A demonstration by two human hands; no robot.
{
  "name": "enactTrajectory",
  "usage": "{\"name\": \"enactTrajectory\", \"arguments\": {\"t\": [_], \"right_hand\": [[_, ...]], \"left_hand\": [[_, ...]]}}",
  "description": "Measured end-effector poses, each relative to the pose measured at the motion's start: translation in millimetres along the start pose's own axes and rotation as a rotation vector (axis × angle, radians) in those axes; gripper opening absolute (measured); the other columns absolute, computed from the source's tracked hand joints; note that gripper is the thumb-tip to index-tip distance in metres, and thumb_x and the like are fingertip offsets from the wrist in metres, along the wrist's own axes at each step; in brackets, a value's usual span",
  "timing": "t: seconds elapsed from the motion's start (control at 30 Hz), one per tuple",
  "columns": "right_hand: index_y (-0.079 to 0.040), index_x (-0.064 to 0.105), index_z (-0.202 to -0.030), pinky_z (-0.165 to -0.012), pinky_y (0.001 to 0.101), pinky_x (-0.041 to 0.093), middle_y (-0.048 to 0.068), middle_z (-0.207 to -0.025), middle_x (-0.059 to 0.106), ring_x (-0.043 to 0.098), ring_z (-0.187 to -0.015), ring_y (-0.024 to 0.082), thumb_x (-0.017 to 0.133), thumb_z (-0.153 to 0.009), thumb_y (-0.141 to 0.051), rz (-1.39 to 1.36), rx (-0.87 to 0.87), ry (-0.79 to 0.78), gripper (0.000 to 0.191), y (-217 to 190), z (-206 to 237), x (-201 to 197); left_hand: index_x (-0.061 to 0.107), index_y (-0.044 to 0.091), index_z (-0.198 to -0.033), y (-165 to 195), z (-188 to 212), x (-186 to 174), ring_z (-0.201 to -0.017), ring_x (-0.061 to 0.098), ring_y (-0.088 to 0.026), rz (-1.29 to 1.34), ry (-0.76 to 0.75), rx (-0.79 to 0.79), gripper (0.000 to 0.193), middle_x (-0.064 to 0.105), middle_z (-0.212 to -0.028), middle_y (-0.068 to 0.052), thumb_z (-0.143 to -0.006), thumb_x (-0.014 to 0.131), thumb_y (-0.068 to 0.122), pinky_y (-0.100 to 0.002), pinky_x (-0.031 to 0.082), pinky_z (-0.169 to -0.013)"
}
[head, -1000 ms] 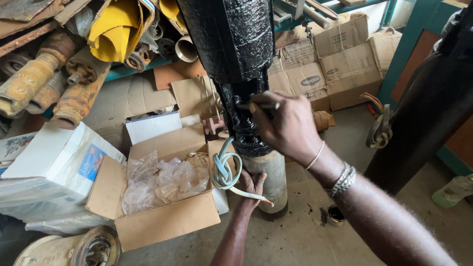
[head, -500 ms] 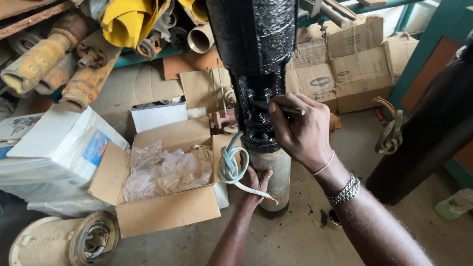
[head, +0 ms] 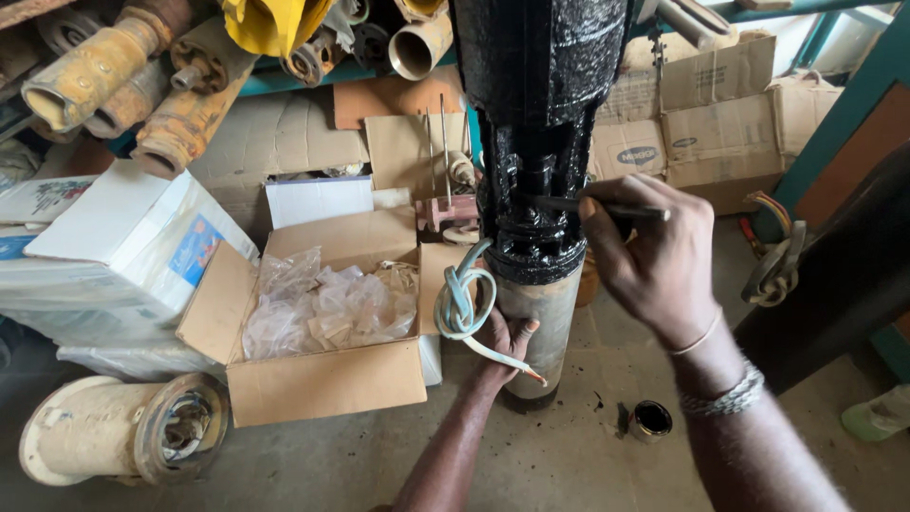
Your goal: The person sits on the floor and applies black paint to a submersible pump assembly using a brush, dipping the brush into a small paint tin on the floor and rotating the pump to coat different sides of its upper housing.
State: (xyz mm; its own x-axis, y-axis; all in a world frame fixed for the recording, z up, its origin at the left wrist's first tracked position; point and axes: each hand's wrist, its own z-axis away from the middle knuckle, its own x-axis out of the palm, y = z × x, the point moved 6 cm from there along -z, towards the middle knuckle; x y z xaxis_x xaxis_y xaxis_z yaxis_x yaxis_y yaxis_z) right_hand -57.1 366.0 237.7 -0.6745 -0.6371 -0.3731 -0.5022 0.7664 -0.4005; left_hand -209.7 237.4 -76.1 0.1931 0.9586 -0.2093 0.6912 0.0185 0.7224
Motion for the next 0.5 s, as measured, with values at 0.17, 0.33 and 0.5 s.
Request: {"name": "enactTrajectory", "arguments": {"t": [0.17,0.33,0.5], "right_hand": [[-0.004,0.075,-0.103,-0.062,0.024,0.055,0.007,-0.089,0.074,0.07,-0.069,0.012,0.067,-0.104,-0.009,0.0,0.01,-0.03,0.009,5,-3,-19],[-0.001,0.074,-0.102,-0.062,0.0249,0.053,0.008,-0.088,0.073,0.07,-0.07,0.013,0.068,-0.103,-0.005,0.108,-0.091,-0.034,0.008,-10,15,-20],[0.001,0.074,-0.104,-0.063,0.0226,0.053,0.009,-0.09,0.073,0.07,-0.071,0.012,0.068,-0.1,-0.001,0.084,-0.061,0.055,0.008,-19,33,-29]], "left_hand": [[0.001,-0.009,-0.161,-7,3,2,-0.138,0.053,-0.033,0.01,-0.014,-0.03,0.113,0.043,-0.156,-0.029,-0.097,0.062,0.061,-0.044,0.045,-0.113],[-0.002,-0.01,-0.16,-18,5,9,-0.13,0.055,-0.032,0.12,-0.04,-0.109,0.114,0.045,-0.151,-0.028,-0.096,0.064,0.059,-0.044,0.047,-0.111],[0.004,-0.006,-0.162,-10,8,1,-0.145,0.045,-0.038,-0.204,0.013,0.038,0.108,0.035,-0.16,-0.031,-0.096,0.065,0.052,-0.048,0.039,-0.119]]}}
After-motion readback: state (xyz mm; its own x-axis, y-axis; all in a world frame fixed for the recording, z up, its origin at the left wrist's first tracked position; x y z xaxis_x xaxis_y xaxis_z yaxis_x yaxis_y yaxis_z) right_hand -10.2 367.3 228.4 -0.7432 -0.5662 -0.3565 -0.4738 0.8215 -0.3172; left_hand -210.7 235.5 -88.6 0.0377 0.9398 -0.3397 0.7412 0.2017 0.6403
